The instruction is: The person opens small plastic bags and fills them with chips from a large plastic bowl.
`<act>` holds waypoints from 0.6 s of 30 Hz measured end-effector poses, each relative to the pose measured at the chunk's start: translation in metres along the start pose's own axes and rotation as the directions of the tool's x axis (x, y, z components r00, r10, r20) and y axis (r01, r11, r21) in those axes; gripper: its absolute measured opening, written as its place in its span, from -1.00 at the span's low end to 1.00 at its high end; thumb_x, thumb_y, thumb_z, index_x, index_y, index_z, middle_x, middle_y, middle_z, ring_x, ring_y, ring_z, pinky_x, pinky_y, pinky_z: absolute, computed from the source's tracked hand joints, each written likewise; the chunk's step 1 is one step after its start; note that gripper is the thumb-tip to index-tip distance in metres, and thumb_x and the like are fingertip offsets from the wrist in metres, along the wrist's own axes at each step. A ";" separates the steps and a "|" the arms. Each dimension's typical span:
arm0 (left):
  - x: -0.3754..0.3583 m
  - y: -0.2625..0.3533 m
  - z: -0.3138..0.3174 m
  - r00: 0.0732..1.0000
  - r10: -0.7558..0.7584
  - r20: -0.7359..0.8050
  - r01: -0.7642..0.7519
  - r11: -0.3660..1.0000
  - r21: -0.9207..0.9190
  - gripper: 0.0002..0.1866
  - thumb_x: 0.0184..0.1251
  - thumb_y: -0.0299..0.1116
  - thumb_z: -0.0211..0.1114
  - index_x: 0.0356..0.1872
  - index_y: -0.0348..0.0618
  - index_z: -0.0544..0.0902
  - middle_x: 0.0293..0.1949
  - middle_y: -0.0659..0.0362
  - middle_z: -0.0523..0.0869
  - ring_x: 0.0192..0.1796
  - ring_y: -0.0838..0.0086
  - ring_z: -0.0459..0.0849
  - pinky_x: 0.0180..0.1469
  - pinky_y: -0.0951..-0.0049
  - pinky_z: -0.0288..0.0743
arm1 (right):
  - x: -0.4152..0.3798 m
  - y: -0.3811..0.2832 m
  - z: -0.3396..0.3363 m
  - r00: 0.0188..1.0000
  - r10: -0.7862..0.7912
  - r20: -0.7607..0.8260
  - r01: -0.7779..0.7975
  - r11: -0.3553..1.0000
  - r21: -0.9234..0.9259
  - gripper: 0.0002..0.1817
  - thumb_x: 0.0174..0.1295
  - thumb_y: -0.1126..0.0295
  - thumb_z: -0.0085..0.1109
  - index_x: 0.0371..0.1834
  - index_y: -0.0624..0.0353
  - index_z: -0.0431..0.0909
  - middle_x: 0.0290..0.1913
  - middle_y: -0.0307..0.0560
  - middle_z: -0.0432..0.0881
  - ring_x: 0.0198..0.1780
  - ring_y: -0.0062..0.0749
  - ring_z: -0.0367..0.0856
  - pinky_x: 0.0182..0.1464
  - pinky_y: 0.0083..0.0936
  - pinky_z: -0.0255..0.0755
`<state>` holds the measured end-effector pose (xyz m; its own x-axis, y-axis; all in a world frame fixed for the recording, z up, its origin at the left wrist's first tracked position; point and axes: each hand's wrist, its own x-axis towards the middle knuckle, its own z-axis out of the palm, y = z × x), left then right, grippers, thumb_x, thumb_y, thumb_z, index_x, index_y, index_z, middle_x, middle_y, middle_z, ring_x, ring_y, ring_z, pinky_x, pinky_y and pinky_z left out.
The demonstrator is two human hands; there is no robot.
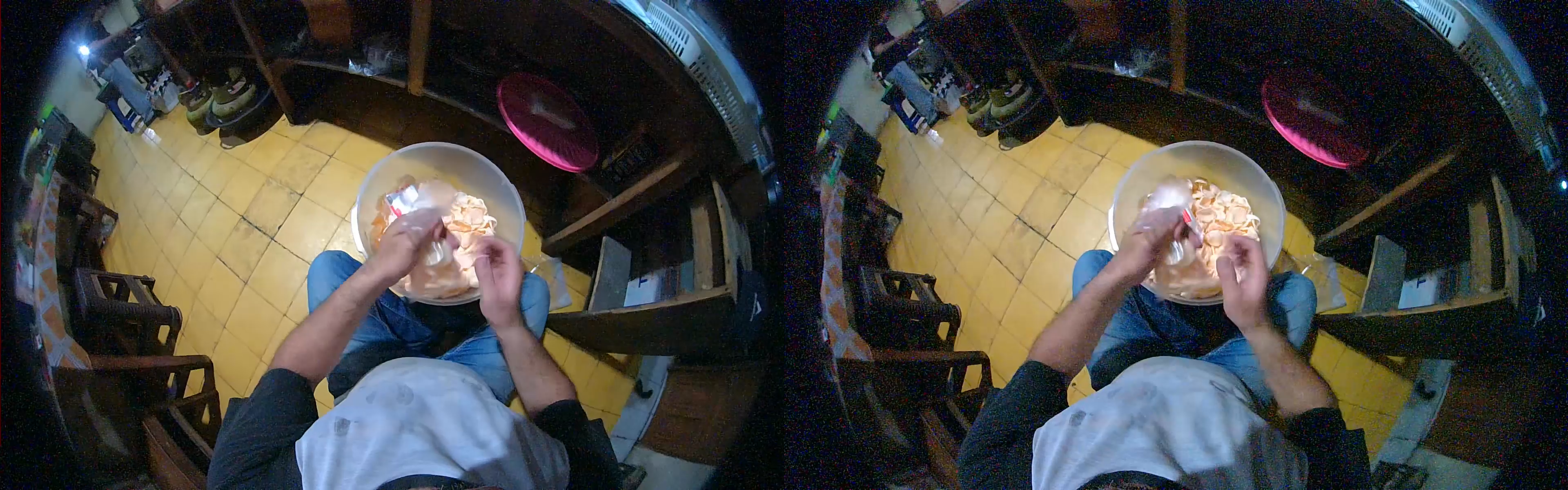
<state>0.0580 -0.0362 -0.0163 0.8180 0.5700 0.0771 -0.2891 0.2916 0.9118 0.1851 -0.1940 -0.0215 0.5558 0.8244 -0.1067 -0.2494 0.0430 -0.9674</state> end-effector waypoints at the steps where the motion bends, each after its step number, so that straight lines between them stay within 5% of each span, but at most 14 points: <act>1: -0.001 0.001 -0.007 0.990 -0.095 0.108 0.071 0.975 0.210 -0.69 0.52 -0.14 0.00 -0.14 -0.19 0.55 -0.11 0.03 0.71 -0.03 0.37 0.66 0.11 0.35 0.52 | -0.005 -0.026 0.002 0.873 -0.472 0.121 0.468 0.743 -0.478 -0.63 0.33 0.27 0.11 0.11 0.24 0.46 0.08 -0.05 0.52 0.14 -0.34 0.45 0.27 -0.24 0.26; 2: -0.001 0.000 -0.012 0.959 -0.209 0.191 0.113 0.902 0.417 -0.68 0.50 -0.18 0.01 -0.05 -0.22 0.57 -0.12 0.05 0.71 -0.03 0.36 0.66 0.11 0.35 0.51 | -0.010 -0.048 0.006 0.557 -0.707 0.436 0.692 0.104 -0.715 -0.59 0.30 0.30 0.08 0.18 0.19 0.46 0.09 -0.04 0.46 0.12 -0.24 0.42 0.31 -0.01 0.21; 3: -0.003 -0.010 -0.015 0.959 -0.151 0.241 0.003 0.851 0.524 -0.66 0.45 -0.27 0.04 0.09 -0.22 0.58 -0.13 0.06 0.71 -0.04 0.33 0.66 0.12 0.31 0.51 | -0.016 -0.065 0.015 0.557 -0.707 0.436 0.692 0.105 -0.714 -0.59 0.30 0.30 0.08 0.18 0.19 0.46 0.09 -0.04 0.46 0.12 -0.24 0.42 0.31 -0.01 0.21; 4: -0.008 -0.002 -0.007 0.958 -0.153 0.242 0.003 0.851 0.526 -0.66 0.45 -0.27 0.04 0.09 -0.22 0.58 -0.13 0.06 0.71 -0.04 0.33 0.66 0.12 0.31 0.51 | -0.024 -0.078 0.027 0.447 -0.537 0.716 0.736 -0.233 -0.635 -0.52 0.27 0.26 0.06 0.26 0.14 0.40 0.07 -0.02 0.44 0.14 -0.18 0.39 0.31 0.15 0.13; 5: -0.014 0.010 0.002 0.923 -0.058 0.381 -0.183 0.805 0.565 -0.67 0.42 -0.28 0.07 0.07 -0.21 0.60 -0.12 0.04 0.71 -0.03 0.32 0.66 0.13 0.31 0.51 | -0.029 -0.085 0.033 0.347 -0.266 0.899 0.734 -0.519 -0.437 -0.44 0.25 0.23 0.04 0.35 0.09 0.34 0.06 0.01 0.41 0.16 -0.12 0.36 0.31 0.30 0.05; 6: -0.017 0.017 0.009 0.854 0.024 0.520 -0.368 0.734 0.571 -0.68 0.40 -0.30 0.09 0.04 -0.20 0.62 -0.11 0.03 0.71 -0.03 0.32 0.66 0.13 0.31 0.51 | -0.028 -0.083 0.030 0.351 -0.270 0.897 0.729 -0.522 -0.443 -0.44 0.25 0.23 0.04 0.35 0.09 0.34 0.06 0.01 0.41 0.16 -0.12 0.36 0.31 0.30 0.05; 8: -0.013 0.007 0.001 0.808 -0.098 0.581 -0.268 0.816 0.512 -0.69 0.31 -0.31 0.18 0.00 -0.22 0.64 -0.13 0.05 0.72 -0.05 0.35 0.67 0.07 0.35 0.52 | -0.017 -0.074 0.021 0.298 -0.168 0.940 0.785 -0.516 -0.341 -0.37 0.26 0.23 -0.03 0.47 -0.15 0.20 -0.02 0.01 0.42 0.18 -0.23 0.31 0.23 0.26 0.12; 9: -0.012 0.011 0.001 0.765 -0.302 0.569 -0.105 0.813 0.573 -0.67 0.28 -0.31 0.22 0.01 -0.23 0.62 -0.15 0.06 0.72 -0.08 0.37 0.67 0.03 0.37 0.52 | -0.018 -0.062 0.015 0.356 -0.156 0.921 0.781 -0.492 -0.385 -0.34 0.24 0.25 0.00 0.48 -0.19 0.18 -0.16 -0.07 0.41 -0.03 -0.24 0.40 0.13 0.13 0.21; 11: -0.012 0.040 0.017 0.553 -0.706 0.442 0.343 0.676 0.652 -0.60 0.28 -0.23 0.28 0.05 -0.25 0.59 -0.14 0.10 0.70 -0.06 0.47 0.61 0.00 0.41 0.49 | -0.020 -0.069 0.018 0.449 -0.091 0.889 0.760 -0.484 -0.434 -0.38 0.26 0.22 -0.04 0.44 -0.12 0.22 -0.22 -0.14 0.45 -0.13 -0.24 0.45 0.03 0.00 0.26; 12: -0.013 0.040 0.013 0.556 -0.706 0.439 0.343 0.676 0.652 -0.60 0.28 -0.23 0.28 0.05 -0.25 0.59 -0.14 0.10 0.70 -0.06 0.47 0.61 0.00 0.41 0.49 | -0.020 -0.071 0.020 0.545 -0.030 0.838 0.729 -0.477 -0.492 -0.42 0.28 0.19 -0.08 0.41 -0.06 0.26 -0.27 -0.21 0.49 -0.22 -0.23 0.50 -0.07 -0.12 0.32; 13: -0.016 0.040 0.005 0.608 -0.631 0.482 0.206 0.712 0.672 -0.62 0.28 -0.23 0.28 0.03 -0.25 0.58 -0.16 0.09 0.70 -0.08 0.46 0.62 -0.01 0.40 0.49 | -0.017 -0.070 0.019 0.543 -0.032 0.839 0.729 -0.476 -0.491 -0.42 0.28 0.19 -0.08 0.41 -0.06 0.26 -0.27 -0.21 0.49 -0.22 -0.23 0.50 -0.07 -0.12 0.32; 15: -0.020 0.046 0.000 0.716 -0.475 0.512 -0.111 0.646 0.755 -0.66 0.23 -0.25 0.33 -0.04 -0.20 0.58 -0.22 0.07 0.69 -0.11 0.36 0.63 -0.01 0.37 0.49 | -0.002 -0.071 0.015 0.628 0.119 0.769 0.763 -0.288 -0.579 -0.68 0.32 0.22 -0.04 0.06 0.05 0.53 -0.46 -0.19 0.51 -0.41 -0.25 0.54 -0.18 -0.23 0.41; 16: -0.024 0.052 0.005 0.711 -0.478 0.516 -0.114 0.645 0.756 -0.66 0.23 -0.25 0.33 -0.04 -0.20 0.58 -0.22 0.07 0.69 -0.11 0.36 0.63 -0.01 0.37 0.49 | 0.002 -0.077 0.016 0.633 0.116 0.765 0.759 -0.288 -0.584 -0.68 0.32 0.22 -0.04 0.06 0.05 0.53 -0.46 -0.19 0.51 -0.41 -0.25 0.54 -0.18 -0.23 0.41; 18: -0.031 0.062 0.016 0.867 -0.179 0.465 -0.426 0.215 0.879 -0.67 0.15 -0.31 0.38 -0.09 -0.17 0.56 -0.22 0.05 0.64 -0.12 0.22 0.61 -0.01 0.31 0.48 | 0.011 -0.096 0.017 0.584 0.371 0.721 0.731 0.146 -0.667 -0.74 0.41 0.25 -0.06 -0.30 0.15 0.56 -0.51 -0.13 0.55 -0.45 -0.30 0.59 -0.31 -0.26 0.48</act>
<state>0.0231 -0.0479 0.0438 0.9922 0.0853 0.0910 0.0261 -0.8553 0.5174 0.2012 -0.1794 0.0741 -0.3399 0.9049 -0.2560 0.8987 0.2324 -0.3719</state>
